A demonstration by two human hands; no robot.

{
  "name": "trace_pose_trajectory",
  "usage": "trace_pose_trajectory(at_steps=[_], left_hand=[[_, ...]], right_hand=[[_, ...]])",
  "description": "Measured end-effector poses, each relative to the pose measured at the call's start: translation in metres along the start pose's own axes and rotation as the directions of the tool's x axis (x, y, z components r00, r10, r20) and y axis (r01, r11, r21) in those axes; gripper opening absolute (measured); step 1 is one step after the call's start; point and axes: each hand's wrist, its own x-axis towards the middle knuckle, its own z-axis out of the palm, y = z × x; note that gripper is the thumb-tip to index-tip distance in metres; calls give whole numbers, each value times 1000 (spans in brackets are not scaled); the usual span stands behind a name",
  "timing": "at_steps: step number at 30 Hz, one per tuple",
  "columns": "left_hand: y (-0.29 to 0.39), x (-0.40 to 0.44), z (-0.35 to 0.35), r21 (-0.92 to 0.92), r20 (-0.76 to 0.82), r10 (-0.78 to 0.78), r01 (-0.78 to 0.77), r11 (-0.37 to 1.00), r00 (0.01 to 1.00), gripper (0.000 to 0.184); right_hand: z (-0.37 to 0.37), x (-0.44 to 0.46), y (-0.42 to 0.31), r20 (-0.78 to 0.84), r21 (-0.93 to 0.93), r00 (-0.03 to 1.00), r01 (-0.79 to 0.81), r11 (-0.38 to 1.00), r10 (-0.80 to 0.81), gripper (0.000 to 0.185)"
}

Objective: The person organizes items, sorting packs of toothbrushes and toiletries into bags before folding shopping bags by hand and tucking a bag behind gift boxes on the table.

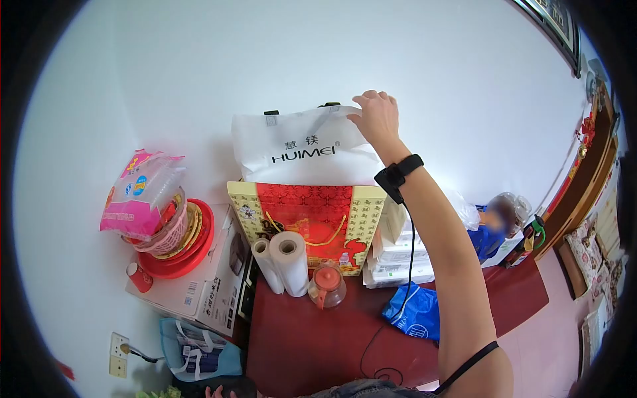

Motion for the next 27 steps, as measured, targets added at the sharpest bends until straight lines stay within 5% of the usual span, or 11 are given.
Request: trace_pose_trajectory(at_steps=[5, 7, 8, 13, 16, 18, 19, 21, 23, 25, 27], left_hand=[[-10, -3, 15, 22, -20, 97, -96, 995, 995, 37], [-11, -3, 15, 26, -40, 155, -154, 988, 987, 36], [-8, -4, 14, 3, 5, 74, -74, 997, 997, 34], [1, -9, 12, -15, 127, -130, 133, 991, 983, 31], [-6, -13, 19, 24, 12, 53, -53, 998, 999, 30], [-6, -15, 21, -62, 36, -8, 11, 998, 999, 30], [-13, -16, 26, -66, 36, -16, 19, 998, 999, 30], [-35, -19, 37, 31, -75, 196, -194, 980, 978, 29], [-36, -20, 38, 31, -56, 178, -177, 984, 982, 30], [-35, -22, 38, 37, -35, 170, -169, 985, 985, 30], [-34, -19, 39, -12, 77, 123, -122, 992, 989, 31]], right_hand=[[-3, 13, 7, 182, -56, 981, -55, 997, 65, 25], [-5, 26, 17, 350, 234, 926, -235, 944, 144, 23], [-15, 35, 20, 569, 367, 809, -410, 835, 147, 28], [-8, 52, 38, 626, 384, 738, -573, 725, 252, 38], [2, 27, 30, 333, 76, 907, -299, 951, 258, 49], [7, 7, 25, -281, -6, 957, -80, 997, 76, 67], [3, -4, 18, -281, -4, 957, -72, 997, 67, 67], [-8, -38, 2, -364, 332, 874, -203, 921, 323, 74], [-5, -73, -8, 34, 278, 850, -513, 813, 525, 72], [27, -91, 4, 459, 43, 687, -651, 758, 563, 60], [46, -98, 22, 471, 132, 714, -638, 758, 519, 46]])
